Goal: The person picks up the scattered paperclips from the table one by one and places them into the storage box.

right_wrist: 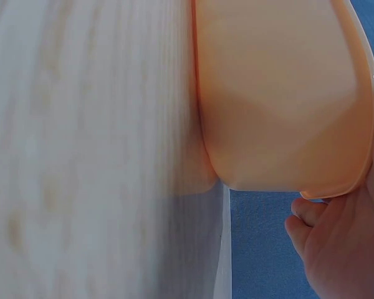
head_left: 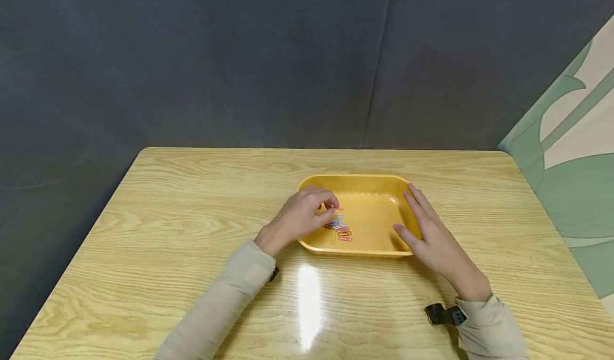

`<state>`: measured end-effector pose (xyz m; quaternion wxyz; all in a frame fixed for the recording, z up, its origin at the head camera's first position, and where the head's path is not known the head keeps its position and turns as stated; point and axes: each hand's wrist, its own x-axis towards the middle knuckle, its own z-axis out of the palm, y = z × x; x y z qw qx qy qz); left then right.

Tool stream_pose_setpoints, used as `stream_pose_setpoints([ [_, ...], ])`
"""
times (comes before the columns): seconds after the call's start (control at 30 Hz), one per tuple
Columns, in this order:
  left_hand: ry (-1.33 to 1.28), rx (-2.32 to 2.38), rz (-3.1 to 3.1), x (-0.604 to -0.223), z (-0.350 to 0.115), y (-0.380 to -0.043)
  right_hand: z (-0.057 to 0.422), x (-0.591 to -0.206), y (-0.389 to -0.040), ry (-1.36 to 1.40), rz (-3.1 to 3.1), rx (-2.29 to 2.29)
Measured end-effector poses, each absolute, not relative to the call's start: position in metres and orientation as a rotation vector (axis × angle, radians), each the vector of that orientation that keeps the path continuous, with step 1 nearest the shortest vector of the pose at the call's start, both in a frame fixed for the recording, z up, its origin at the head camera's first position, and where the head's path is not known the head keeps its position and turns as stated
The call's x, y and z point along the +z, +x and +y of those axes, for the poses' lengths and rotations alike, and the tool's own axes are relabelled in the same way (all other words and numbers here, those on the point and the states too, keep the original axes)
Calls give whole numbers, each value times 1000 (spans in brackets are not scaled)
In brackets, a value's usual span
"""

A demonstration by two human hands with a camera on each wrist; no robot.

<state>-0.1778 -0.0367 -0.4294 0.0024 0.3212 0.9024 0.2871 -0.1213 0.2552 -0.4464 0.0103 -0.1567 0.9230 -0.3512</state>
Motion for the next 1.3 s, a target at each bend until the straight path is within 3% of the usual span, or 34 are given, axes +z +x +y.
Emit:
stream_pose_setpoints([
  [1.3,1022,563,2921,-435,-31,-177,254,-443,-121,-474,2857,-1090],
])
